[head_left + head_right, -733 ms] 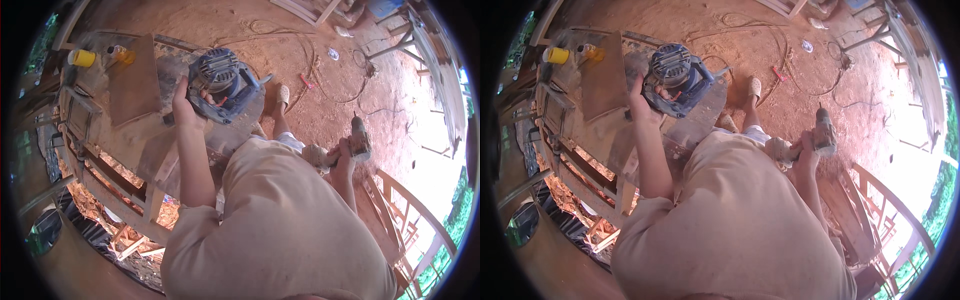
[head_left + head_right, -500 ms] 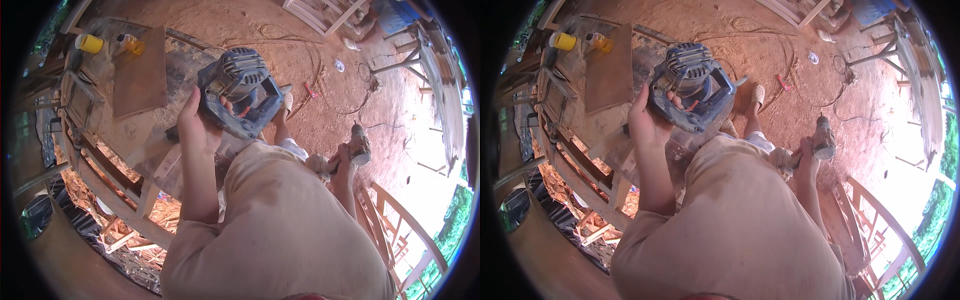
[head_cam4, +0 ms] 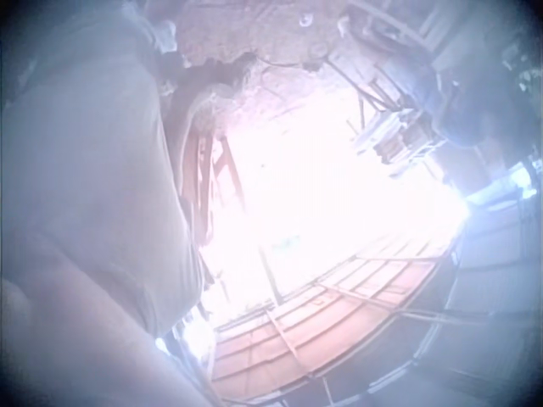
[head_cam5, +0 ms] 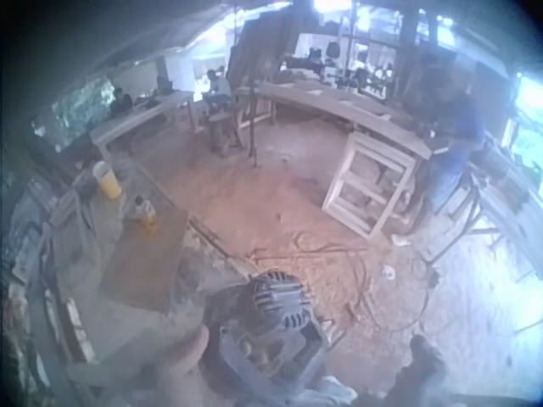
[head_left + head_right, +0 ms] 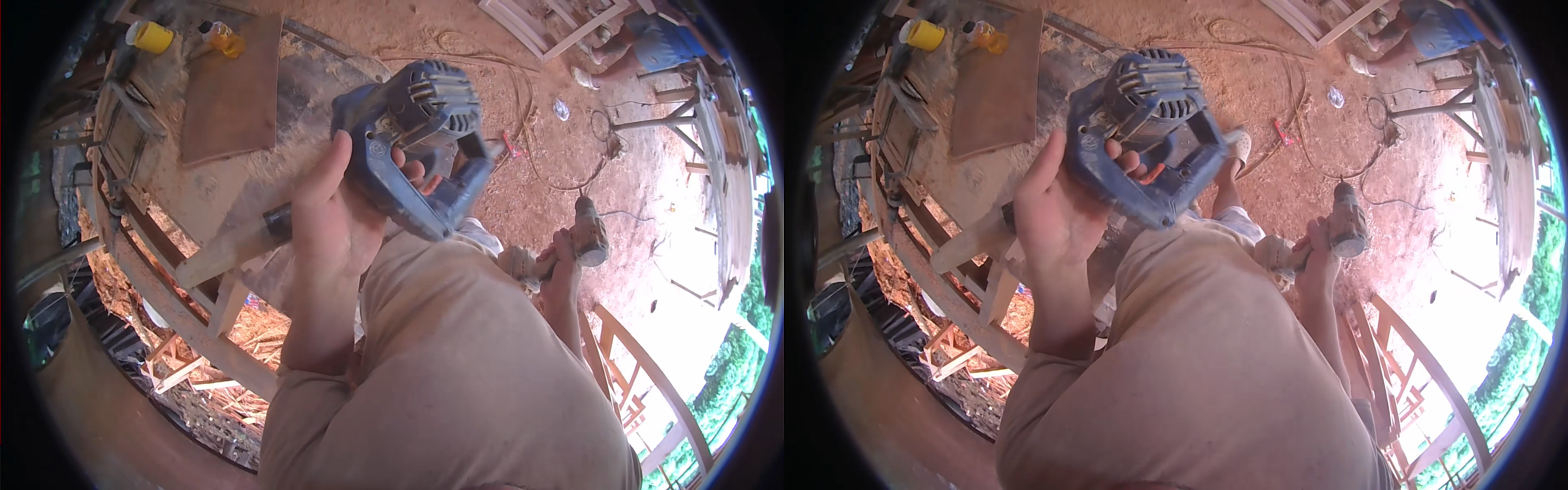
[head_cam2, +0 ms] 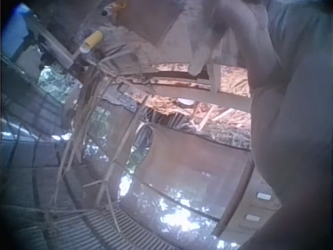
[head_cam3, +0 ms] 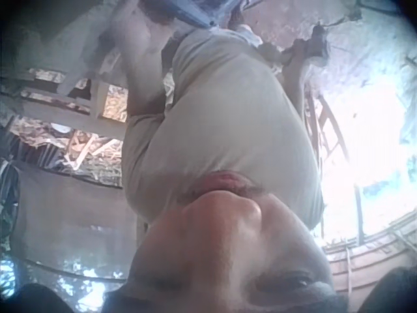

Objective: Assembling and finishing wooden furniture frames using an orbital sander and a power drill.

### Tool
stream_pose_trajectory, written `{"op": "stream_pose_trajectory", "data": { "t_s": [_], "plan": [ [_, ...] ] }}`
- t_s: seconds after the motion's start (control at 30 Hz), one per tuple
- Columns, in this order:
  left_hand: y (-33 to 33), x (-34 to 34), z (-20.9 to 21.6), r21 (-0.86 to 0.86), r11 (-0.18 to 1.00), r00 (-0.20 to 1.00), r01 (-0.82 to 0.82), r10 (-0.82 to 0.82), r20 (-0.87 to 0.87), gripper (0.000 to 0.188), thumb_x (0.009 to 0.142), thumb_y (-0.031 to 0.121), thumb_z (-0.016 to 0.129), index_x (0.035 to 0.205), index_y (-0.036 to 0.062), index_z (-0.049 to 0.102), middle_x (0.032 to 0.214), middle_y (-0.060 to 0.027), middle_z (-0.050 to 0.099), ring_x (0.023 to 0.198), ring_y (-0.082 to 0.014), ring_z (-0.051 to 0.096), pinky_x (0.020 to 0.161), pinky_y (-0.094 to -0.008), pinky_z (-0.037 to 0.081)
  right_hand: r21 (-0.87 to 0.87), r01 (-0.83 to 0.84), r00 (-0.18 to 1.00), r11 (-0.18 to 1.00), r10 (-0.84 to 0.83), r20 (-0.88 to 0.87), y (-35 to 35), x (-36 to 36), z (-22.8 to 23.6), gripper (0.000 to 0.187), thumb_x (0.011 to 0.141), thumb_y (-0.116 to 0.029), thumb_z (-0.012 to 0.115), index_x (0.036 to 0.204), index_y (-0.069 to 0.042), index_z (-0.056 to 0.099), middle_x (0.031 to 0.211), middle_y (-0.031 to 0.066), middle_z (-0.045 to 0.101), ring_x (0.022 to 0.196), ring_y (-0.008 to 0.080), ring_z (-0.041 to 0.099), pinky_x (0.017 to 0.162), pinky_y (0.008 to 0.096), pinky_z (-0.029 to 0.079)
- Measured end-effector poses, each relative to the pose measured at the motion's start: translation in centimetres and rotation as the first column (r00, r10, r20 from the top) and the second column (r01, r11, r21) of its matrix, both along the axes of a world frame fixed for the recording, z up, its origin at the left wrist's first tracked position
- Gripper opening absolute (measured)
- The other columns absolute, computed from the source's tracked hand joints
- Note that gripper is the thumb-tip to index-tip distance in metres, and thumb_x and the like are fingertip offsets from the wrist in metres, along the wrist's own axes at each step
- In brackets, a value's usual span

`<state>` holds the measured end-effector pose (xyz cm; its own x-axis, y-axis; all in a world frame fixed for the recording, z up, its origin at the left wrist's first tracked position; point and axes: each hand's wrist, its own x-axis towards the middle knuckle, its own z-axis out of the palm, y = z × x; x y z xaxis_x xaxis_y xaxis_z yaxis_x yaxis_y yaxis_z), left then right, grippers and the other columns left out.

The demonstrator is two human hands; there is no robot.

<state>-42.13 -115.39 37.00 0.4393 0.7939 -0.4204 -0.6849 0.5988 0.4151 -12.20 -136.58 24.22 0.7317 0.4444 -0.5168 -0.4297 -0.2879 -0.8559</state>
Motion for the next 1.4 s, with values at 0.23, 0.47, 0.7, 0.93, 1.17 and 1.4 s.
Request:
{"op": "stream_pose_trajectory", "data": {
  "t_s": [0.23,0.47,0.7,0.93,1.17,1.4],
  "plan": [
    [2.9,-1.5,-4.9,-0.106,0.99,0.996,-0.091,0.092,0.006,0.044,0.105,0.037,0.047,0.119,-0.0051,0.049,0.098,-0.0179,0.059,0.099,-0.0345,0.062,0.099,-0.0582,0.047,-0.001,0.029,0.999,1.0,-0.028,0.026,-1.6,-0.5,0.3,0.042,0.087,-0.014,0.073,0.121,0.0,0.053,0.079,0.0046,0.054,0.063,0.015,0.056,0.059,0.0297,0.046],
    [6.6,-5.4,-8.5,-0.151,0.974,0.977,-0.167,0.143,-0.161,0.026,0.105,0.025,0.051,0.111,0.0004,0.045,0.09,-0.0184,0.062,0.092,-0.0347,0.064,0.094,-0.0551,0.051,0.12,0.053,0.998,0.991,-0.056,0.016,-1.9,-0.7,0.0,0.038,0.087,-0.008,0.071,0.12,-0.001,0.053,0.082,0.0048,0.056,0.064,0.0141,0.056,0.06,0.0291,0.047],
    [7.7,-6.4,-10.1,-0.031,0.99,0.96,-0.139,0.127,-0.249,0.036,0.105,0.038,0.05,0.109,0.0019,0.048,0.081,-0.0123,0.058,0.075,-0.0259,0.06,0.078,-0.049,0.052,0.08,-0.087,0.99,0.993,0.078,0.114,-1.4,-0.7,0.5,0.044,0.087,-0.007,0.071,0.126,0.001,0.053,0.089,0.0035,0.057,0.065,0.0114,0.055,0.062,0.0259,0.046],
    [6.6,-5.1,-12.4,-0.089,0.97,0.912,-0.224,0.177,-0.37,0.062,0.099,0.066,0.043,0.093,0.0058,0.057,0.066,-0.0039,0.05,0.058,-0.0196,0.048,0.07,-0.044,0.05,-0.319,-0.597,0.44,0.736,0.633,0.637,0.6,-0.9,1.4,0.035,0.087,-0.016,0.07,0.119,-0.005,0.063,0.102,0.0071,0.064,0.081,0.018,0.063,0.07,0.0315,0.051],
    [5.0,-5.8,-16.4,-0.01,0.987,0.952,-0.161,0.153,-0.264,0.063,0.099,0.067,0.041,0.088,0.0076,0.059,0.062,-0.0013,0.047,0.055,-0.0172,0.046,0.065,-0.0409,0.049,-0.68,-0.637,-0.311,0.363,0.686,0.658,2.8,-2.0,4.0,0.035,0.084,-0.024,0.076,0.117,-0.014,0.069,0.1,0.0102,0.073,0.092,0.0293,0.072,0.087,0.0379,0.056],
    [5.9,-7.3,-19.2,-0.011,0.98,0.96,-0.198,0.192,-0.206,0.052,0.101,0.057,0.044,0.091,0.0091,0.061,0.062,-0.0002,0.048,0.055,-0.0159,0.047,0.062,-0.0362,0.046,-0.389,-0.872,0.239,0.298,0.952,0.194,6.7,-4.1,6.4,0.054,0.072,-0.024,0.084,0.121,-0.009,0.068,0.102,0.013,0.071,0.094,0.0292,0.07,0.086,0.0393,0.054]
  ]
}}
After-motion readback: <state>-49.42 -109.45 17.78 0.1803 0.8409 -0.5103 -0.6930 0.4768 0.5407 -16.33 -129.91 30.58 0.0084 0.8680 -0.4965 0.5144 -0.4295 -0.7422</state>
